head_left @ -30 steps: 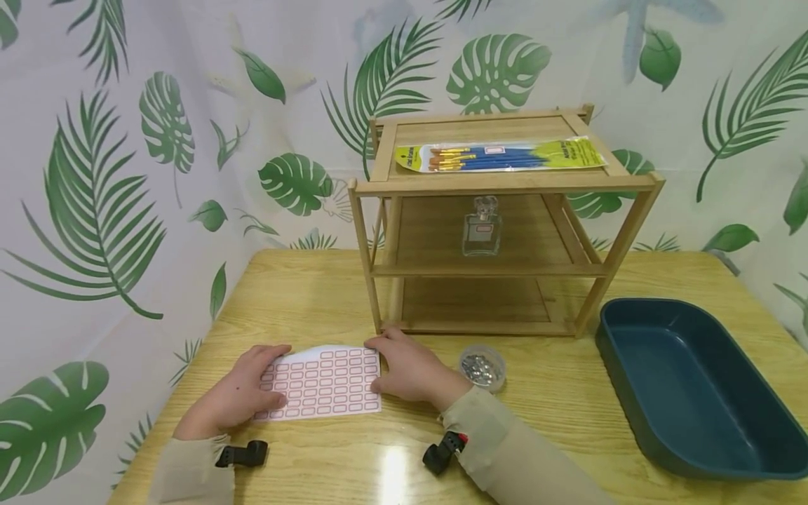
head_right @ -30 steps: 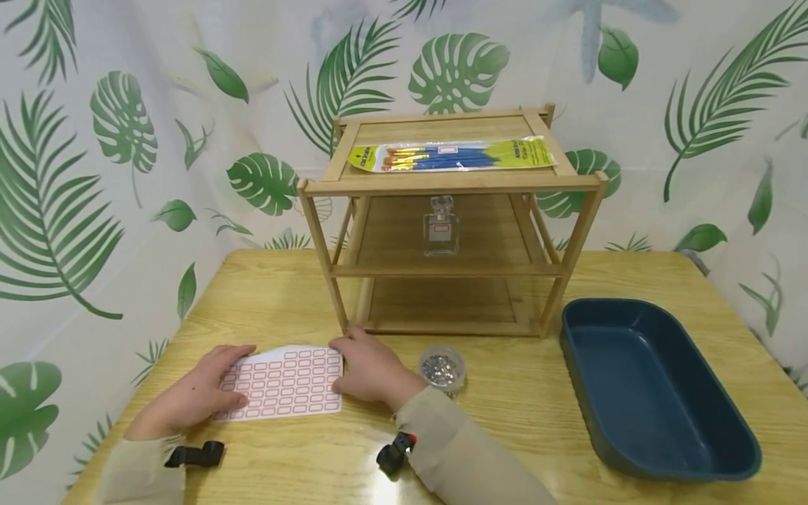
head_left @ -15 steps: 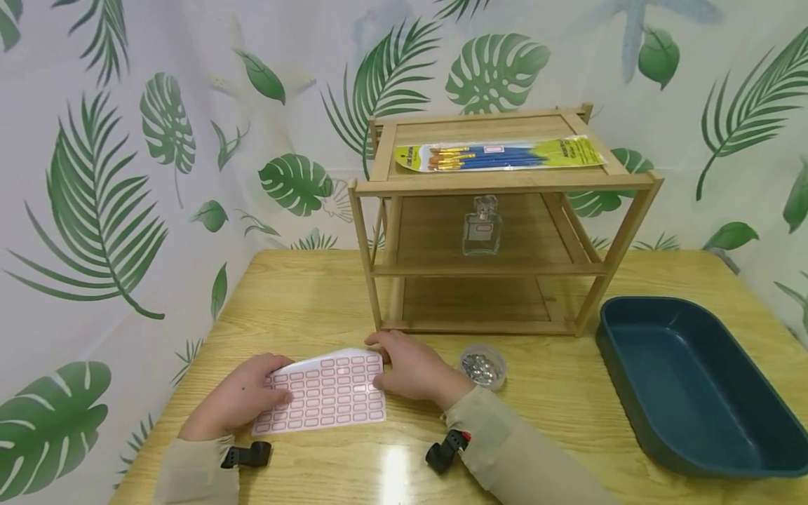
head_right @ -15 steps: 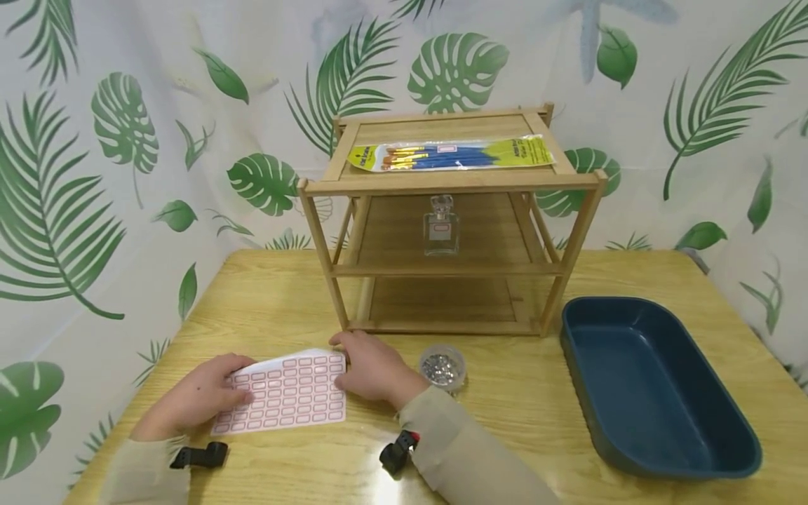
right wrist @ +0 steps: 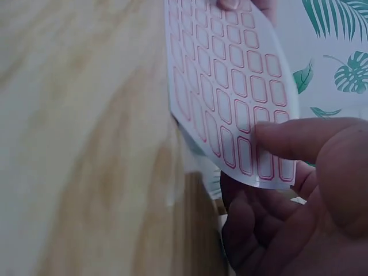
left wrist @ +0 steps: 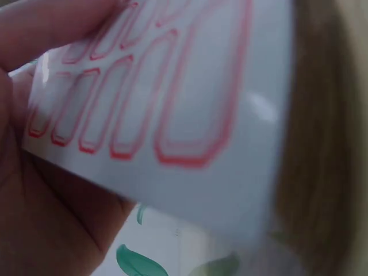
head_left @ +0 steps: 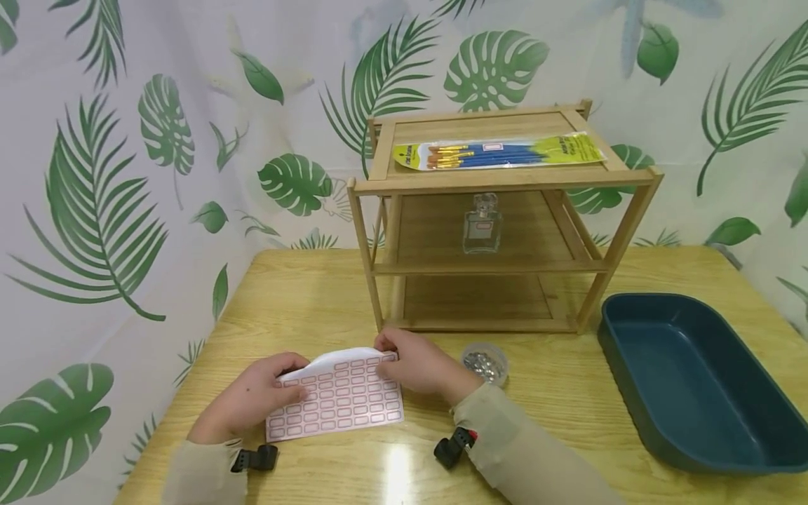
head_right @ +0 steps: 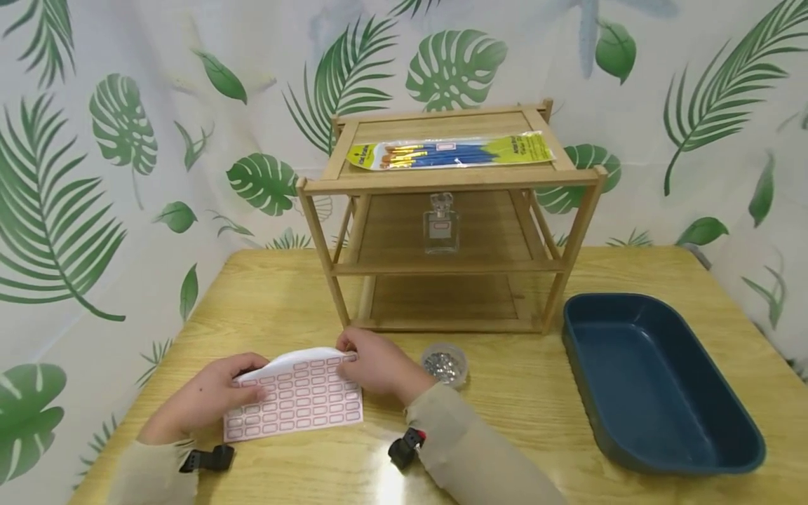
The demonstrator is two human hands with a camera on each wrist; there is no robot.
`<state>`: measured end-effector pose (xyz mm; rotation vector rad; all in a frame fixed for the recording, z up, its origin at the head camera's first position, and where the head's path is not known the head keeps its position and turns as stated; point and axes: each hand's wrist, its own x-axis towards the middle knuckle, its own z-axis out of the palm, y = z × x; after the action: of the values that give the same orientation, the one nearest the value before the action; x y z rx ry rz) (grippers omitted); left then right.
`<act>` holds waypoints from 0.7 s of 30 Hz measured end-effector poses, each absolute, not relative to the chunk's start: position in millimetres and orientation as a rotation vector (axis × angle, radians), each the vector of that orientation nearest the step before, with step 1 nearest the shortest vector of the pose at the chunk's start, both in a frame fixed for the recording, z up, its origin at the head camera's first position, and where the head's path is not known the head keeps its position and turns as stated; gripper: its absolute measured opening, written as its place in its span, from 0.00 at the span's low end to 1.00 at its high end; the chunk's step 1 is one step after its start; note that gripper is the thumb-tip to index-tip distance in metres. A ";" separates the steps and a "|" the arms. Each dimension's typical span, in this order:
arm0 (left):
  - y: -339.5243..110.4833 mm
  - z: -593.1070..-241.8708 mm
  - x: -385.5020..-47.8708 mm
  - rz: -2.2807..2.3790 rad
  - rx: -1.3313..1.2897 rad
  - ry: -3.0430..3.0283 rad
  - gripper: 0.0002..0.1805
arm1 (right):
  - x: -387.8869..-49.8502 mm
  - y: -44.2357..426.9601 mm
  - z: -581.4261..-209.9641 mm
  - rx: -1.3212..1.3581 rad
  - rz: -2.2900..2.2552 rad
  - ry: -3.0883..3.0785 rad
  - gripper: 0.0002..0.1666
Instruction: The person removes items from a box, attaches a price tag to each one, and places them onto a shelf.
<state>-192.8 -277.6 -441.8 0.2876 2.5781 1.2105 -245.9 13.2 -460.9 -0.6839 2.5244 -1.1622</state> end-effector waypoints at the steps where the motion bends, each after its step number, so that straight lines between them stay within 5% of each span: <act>1: -275.8 -440.8 -192.5 1.214 0.305 2.568 0.12 | -245.4 14.1 -459.1 -0.684 -1.184 2.505 0.11; 21: -239.6 -382.7 -182.3 1.203 0.612 2.641 0.15 | -230.1 61.4 -405.3 -0.770 -1.378 2.446 0.15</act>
<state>-182.3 -239.6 -382.7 0.6120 2.6410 1.2028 -230.1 61.4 -405.3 -0.7705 2.4456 -1.3777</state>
